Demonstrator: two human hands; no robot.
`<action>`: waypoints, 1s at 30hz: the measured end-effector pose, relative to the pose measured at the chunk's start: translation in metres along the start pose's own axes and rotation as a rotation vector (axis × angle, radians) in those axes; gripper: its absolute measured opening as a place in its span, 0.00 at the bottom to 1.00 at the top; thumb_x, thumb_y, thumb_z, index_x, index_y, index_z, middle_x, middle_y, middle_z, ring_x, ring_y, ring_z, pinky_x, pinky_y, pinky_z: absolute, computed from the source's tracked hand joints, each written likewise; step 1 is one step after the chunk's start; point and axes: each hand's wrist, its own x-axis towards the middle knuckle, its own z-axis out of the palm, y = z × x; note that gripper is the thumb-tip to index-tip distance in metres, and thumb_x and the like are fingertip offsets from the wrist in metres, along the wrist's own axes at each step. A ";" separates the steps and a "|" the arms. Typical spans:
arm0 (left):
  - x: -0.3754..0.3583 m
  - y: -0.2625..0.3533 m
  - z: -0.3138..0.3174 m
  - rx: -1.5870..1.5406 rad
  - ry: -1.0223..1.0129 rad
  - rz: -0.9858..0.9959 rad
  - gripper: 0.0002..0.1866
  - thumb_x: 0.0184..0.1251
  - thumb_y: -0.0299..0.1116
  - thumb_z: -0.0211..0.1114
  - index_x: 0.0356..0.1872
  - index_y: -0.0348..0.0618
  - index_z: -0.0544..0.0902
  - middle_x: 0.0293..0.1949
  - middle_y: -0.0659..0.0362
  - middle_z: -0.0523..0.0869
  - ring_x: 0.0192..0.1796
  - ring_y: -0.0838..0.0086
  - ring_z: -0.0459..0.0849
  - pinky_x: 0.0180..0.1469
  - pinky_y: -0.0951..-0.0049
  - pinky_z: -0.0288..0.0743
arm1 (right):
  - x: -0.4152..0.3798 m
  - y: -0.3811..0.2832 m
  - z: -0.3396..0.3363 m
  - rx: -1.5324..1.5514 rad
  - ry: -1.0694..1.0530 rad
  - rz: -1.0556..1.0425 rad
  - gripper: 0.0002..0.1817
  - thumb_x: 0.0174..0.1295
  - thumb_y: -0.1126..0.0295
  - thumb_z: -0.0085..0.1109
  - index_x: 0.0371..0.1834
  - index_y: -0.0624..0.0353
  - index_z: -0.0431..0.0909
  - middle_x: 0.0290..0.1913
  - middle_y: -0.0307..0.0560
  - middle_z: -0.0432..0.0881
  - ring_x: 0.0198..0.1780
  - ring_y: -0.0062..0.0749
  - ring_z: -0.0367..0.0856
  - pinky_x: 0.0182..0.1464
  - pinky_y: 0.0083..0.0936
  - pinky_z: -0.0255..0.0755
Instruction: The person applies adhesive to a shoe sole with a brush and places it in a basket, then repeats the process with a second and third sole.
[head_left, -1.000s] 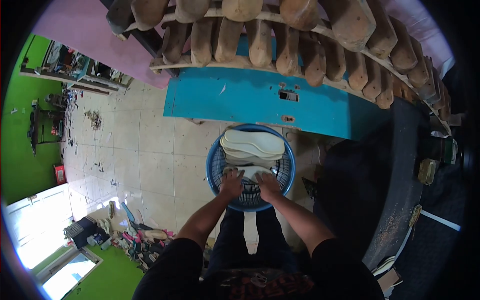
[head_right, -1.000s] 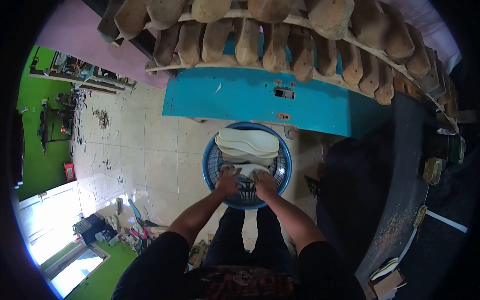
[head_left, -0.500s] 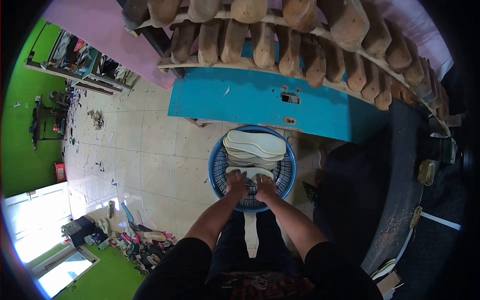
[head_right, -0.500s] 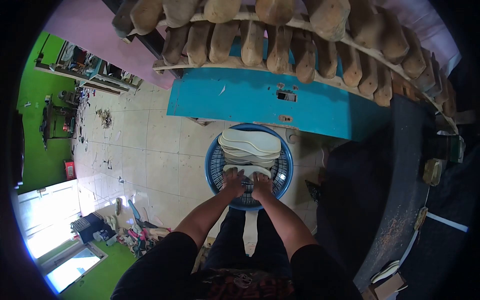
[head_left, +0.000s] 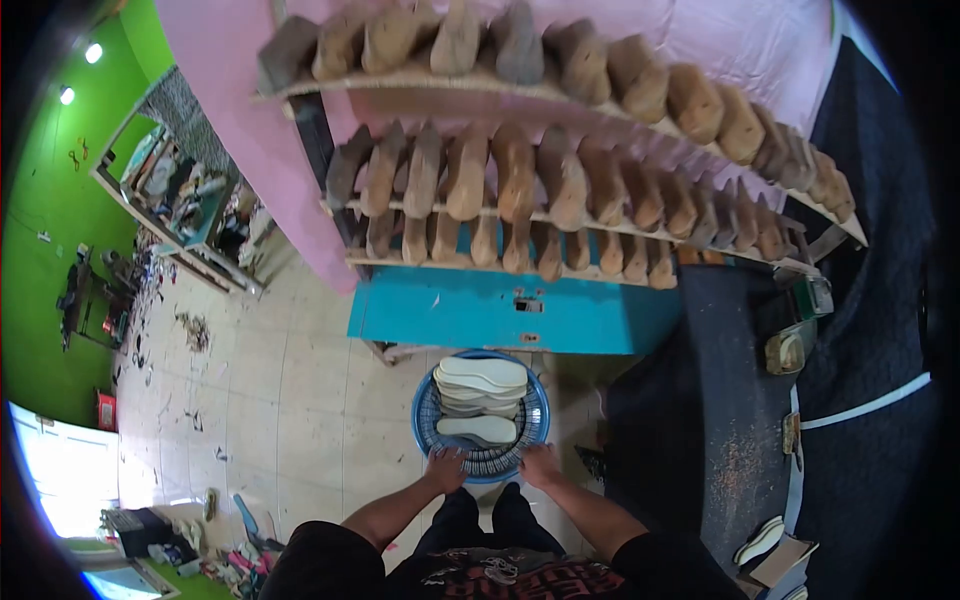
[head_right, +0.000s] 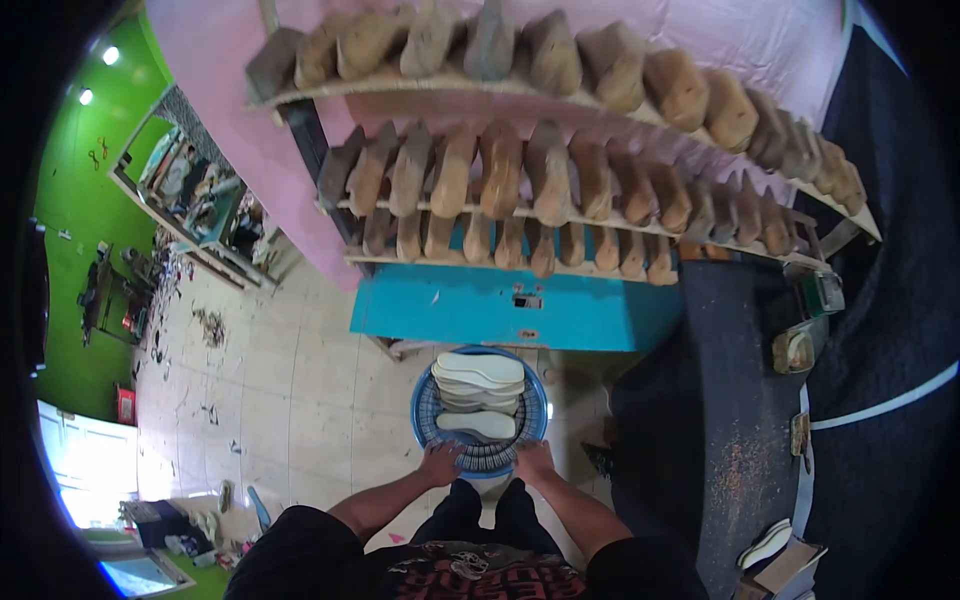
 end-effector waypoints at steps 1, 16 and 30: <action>-0.012 0.000 -0.002 -0.070 -0.052 -0.031 0.38 0.68 0.50 0.59 0.78 0.56 0.62 0.77 0.47 0.63 0.79 0.50 0.60 0.77 0.34 0.48 | -0.011 0.006 -0.003 -0.005 -0.043 0.060 0.14 0.59 0.62 0.61 0.45 0.54 0.83 0.45 0.55 0.87 0.53 0.52 0.83 0.58 0.48 0.71; -0.026 -0.097 0.043 -0.402 -0.058 -0.017 0.36 0.59 0.44 0.72 0.69 0.45 0.74 0.57 0.45 0.85 0.62 0.53 0.82 0.66 0.58 0.74 | -0.196 0.035 0.062 0.346 0.124 0.900 0.23 0.53 0.76 0.60 0.55 0.56 0.83 0.66 0.67 0.73 0.61 0.56 0.80 0.66 0.43 0.74; 0.047 -0.022 -0.023 -0.667 -0.066 0.028 0.30 0.54 0.19 0.68 0.63 0.38 0.77 0.40 0.52 0.87 0.30 0.71 0.85 0.31 0.72 0.79 | -0.343 0.004 0.172 0.790 0.379 1.427 0.14 0.56 0.69 0.57 0.44 0.60 0.86 0.43 0.65 0.87 0.50 0.59 0.86 0.56 0.46 0.78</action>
